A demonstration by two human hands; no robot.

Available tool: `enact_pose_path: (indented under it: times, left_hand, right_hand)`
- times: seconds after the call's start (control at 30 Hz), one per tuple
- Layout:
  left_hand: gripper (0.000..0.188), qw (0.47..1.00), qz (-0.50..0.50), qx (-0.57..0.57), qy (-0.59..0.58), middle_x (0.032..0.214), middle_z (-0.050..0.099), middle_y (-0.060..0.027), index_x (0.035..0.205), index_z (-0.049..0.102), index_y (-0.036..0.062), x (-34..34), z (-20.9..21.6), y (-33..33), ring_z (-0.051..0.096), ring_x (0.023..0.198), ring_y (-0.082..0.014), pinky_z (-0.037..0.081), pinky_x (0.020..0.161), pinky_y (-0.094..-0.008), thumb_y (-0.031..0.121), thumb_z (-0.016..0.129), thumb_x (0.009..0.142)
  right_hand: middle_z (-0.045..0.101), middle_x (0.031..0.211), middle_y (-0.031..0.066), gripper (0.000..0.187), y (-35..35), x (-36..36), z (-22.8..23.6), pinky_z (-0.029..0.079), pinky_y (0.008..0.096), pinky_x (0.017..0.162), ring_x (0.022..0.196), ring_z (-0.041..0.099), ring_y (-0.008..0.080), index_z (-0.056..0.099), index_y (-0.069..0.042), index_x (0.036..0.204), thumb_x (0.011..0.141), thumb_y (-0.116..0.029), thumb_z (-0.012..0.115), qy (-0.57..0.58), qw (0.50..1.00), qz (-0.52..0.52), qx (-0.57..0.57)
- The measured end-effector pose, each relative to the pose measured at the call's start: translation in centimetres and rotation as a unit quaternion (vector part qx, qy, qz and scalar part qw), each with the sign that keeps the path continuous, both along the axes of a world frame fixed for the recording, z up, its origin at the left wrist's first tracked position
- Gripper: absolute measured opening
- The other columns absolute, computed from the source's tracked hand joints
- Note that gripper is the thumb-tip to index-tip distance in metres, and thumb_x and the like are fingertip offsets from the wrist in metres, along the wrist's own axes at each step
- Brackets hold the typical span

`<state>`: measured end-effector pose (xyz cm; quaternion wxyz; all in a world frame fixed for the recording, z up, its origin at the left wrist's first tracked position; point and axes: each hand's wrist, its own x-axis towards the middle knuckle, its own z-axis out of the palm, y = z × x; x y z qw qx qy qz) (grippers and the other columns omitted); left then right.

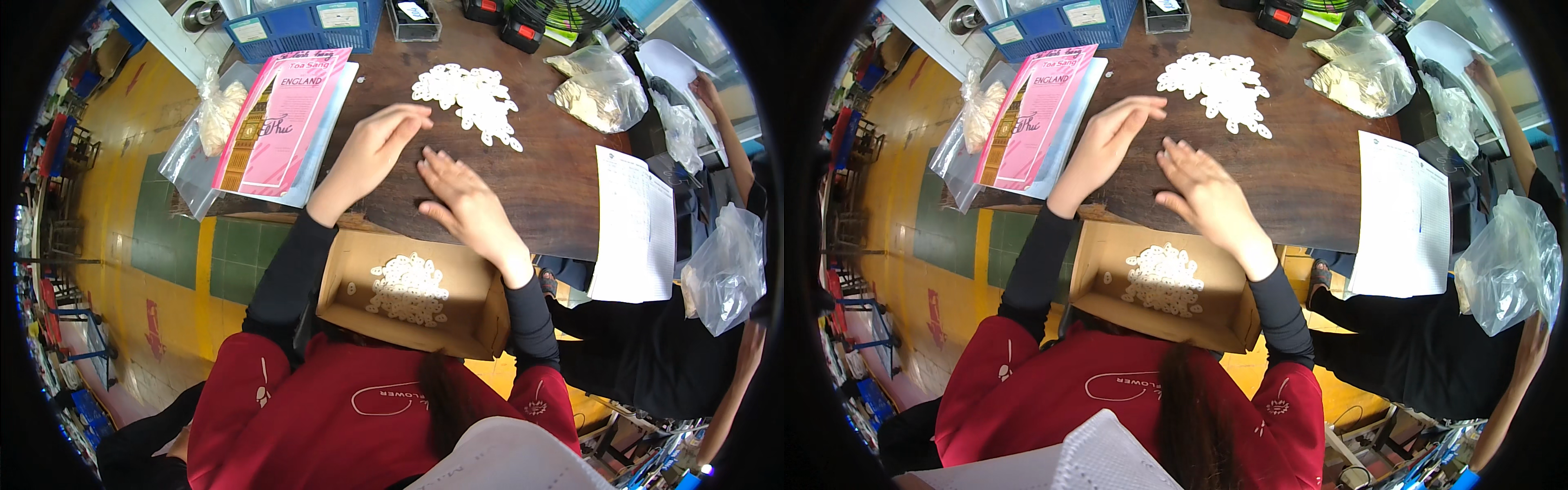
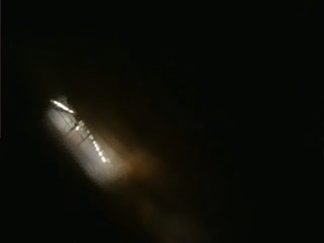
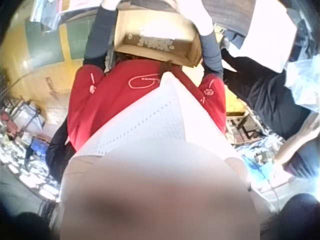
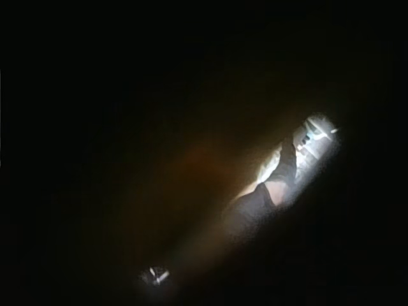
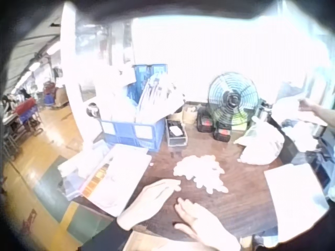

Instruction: The person sorts small white decorative pieces from a cardboard box onto a table, arranging them into small piles. The person then writes in a notebook with a pencil and later places some pieces into a plastic bag.

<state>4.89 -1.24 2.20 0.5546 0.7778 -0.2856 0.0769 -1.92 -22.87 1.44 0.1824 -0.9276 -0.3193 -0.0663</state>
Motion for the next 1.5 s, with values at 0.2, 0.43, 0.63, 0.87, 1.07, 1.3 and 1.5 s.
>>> enact_pose_path:
  times: [0.2, 0.43, 0.63, 0.87, 1.07, 1.3, 1.5]
  left_hand:
    - [0.045, 0.983, 0.046, 0.142, -0.104, 0.153, 0.052, -0.0166, 0.142, 0.059, 0.0103, 6.7, -1.6, -4.6, 0.047, 0.142, -0.0402, 0.038, 0.117, -0.0479, 0.040, 0.052, 0.109]
    - [0.058, 0.927, -0.023, 0.353, -0.124, 0.173, 0.024, -0.0085, 0.161, 0.040, 0.0282, 4.8, -4.8, -5.1, 0.021, 0.158, -0.0398, 0.016, 0.128, -0.0555, 0.051, 0.046, 0.108]
    - [0.055, 0.923, -0.083, 0.354, -0.129, 0.170, 0.031, -0.0054, 0.158, 0.046, 0.0265, -1.4, -3.1, -3.0, 0.023, 0.158, -0.0378, 0.017, 0.127, -0.0587, 0.044, 0.053, 0.106]
    - [0.037, 0.961, -0.064, 0.258, -0.075, 0.165, 0.039, -0.0081, 0.136, 0.065, 0.0156, -3.8, -1.6, -0.7, 0.025, 0.157, -0.0375, 0.015, 0.128, -0.0590, 0.032, 0.061, 0.103]
    - [0.037, 0.967, 0.026, 0.243, -0.067, 0.165, 0.041, -0.0076, 0.135, 0.067, 0.0155, -3.9, -2.4, -0.5, 0.025, 0.157, -0.0382, 0.016, 0.127, -0.0589, 0.033, 0.062, 0.102]
    - [0.040, 0.955, -0.013, 0.271, -0.115, 0.167, 0.038, -0.0058, 0.136, 0.070, 0.0223, -4.3, -2.4, -0.8, 0.023, 0.157, -0.0392, 0.013, 0.127, -0.0616, 0.038, 0.062, 0.100]
    - [0.034, 0.995, 0.002, 0.100, -0.022, 0.158, 0.050, -0.0101, 0.128, 0.072, 0.0141, -3.5, -2.3, 0.4, 0.030, 0.155, -0.0384, 0.016, 0.127, -0.0582, 0.035, 0.057, 0.106]
  right_hand:
    - [0.048, 0.159, 0.0132, 0.060, -1.0, -5.6, 0.8, 0.034, 0.0489, 0.124, 0.148, 0.045, 0.0318, 0.057, -0.007, 0.147, 0.094, -0.032, 0.071, 0.132, 0.981, 0.126, 0.059]
    - [0.055, 0.154, 0.0151, 0.044, -5.8, -7.7, 3.4, 0.043, 0.0485, 0.118, 0.142, 0.052, 0.0361, 0.065, -0.006, 0.139, 0.098, -0.022, 0.067, 0.201, 0.952, 0.079, 0.217]
    - [0.062, 0.145, 0.0173, 0.036, -6.3, -5.5, 3.4, 0.046, 0.0427, 0.112, 0.133, 0.060, 0.0343, 0.068, -0.003, 0.133, 0.097, -0.010, 0.066, 0.107, 0.960, -0.088, 0.243]
    - [0.053, 0.155, 0.0123, 0.048, -3.3, -3.1, 0.9, 0.040, 0.0473, 0.119, 0.144, 0.050, 0.0318, 0.060, -0.007, 0.143, 0.099, -0.024, 0.068, 0.007, 0.996, -0.077, 0.052]
    - [0.054, 0.155, 0.0070, 0.050, -4.3, -4.9, 1.1, 0.038, 0.0474, 0.122, 0.146, 0.048, 0.0263, 0.061, -0.011, 0.145, 0.097, -0.026, 0.068, 0.084, 0.995, -0.037, 0.032]
    - [0.053, 0.156, 0.0111, 0.050, -3.7, -7.3, 2.3, 0.032, 0.0510, 0.125, 0.148, 0.045, 0.0319, 0.061, -0.008, 0.144, 0.096, -0.021, 0.068, 0.223, 0.966, 0.081, 0.103]
    - [0.051, 0.157, 0.0153, 0.049, -3.5, -4.2, 2.8, 0.027, 0.0521, 0.126, 0.150, 0.042, 0.0349, 0.060, -0.005, 0.144, 0.098, -0.019, 0.065, 0.161, 0.972, 0.053, 0.162]
